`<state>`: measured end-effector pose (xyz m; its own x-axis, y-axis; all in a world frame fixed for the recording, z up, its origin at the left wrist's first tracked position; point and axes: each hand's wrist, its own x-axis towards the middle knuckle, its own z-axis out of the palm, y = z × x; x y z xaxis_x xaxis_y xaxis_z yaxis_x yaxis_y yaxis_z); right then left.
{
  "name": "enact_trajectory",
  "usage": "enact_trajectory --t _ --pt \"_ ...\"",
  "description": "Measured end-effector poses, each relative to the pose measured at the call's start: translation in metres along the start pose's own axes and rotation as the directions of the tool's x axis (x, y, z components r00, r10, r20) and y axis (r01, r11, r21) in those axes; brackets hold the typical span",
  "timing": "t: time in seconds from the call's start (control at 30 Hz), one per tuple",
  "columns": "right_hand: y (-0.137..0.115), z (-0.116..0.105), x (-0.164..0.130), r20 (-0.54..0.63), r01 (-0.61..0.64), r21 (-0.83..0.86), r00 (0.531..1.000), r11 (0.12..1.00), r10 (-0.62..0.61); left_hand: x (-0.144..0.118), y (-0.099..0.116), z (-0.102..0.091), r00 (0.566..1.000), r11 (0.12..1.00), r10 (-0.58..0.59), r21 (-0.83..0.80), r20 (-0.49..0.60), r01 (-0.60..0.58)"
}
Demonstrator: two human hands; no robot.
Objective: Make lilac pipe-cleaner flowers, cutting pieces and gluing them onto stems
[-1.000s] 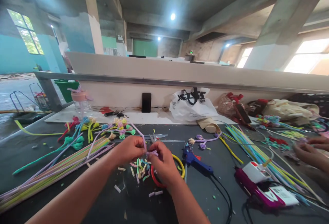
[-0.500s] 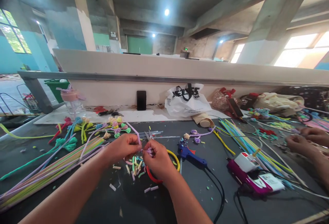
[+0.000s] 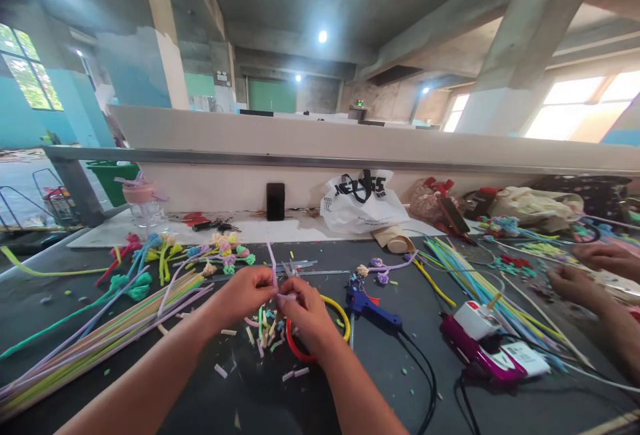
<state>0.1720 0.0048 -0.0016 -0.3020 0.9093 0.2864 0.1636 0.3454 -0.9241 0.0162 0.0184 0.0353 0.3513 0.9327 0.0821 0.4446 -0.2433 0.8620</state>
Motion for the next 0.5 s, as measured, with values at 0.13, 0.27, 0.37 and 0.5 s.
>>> enact_trajectory --t 0.13,0.27,0.37,0.5 --pt "0.0063 0.0054 0.0016 0.09 -0.202 0.406 0.979 0.891 0.18 -0.001 0.0033 0.002 0.974 0.956 0.206 0.232 -0.088 -0.181" --pt "0.0039 0.0039 0.0022 0.028 -0.185 0.41 0.981 0.893 0.19 -0.0004 0.0024 0.0052 0.967 0.944 0.238 0.257 -0.095 -0.207" --pt "-0.001 0.0009 0.0027 -0.06 -0.137 0.108 0.988 0.985 0.144 0.0013 -0.0002 0.0065 0.986 0.978 0.137 0.17 -0.097 -0.119" --pt "-0.0012 -0.002 0.0017 -0.058 0.154 -0.469 0.977 0.87 -0.204 0.0041 -0.0053 0.0042 0.996 0.996 -0.088 0.01 0.027 0.087"
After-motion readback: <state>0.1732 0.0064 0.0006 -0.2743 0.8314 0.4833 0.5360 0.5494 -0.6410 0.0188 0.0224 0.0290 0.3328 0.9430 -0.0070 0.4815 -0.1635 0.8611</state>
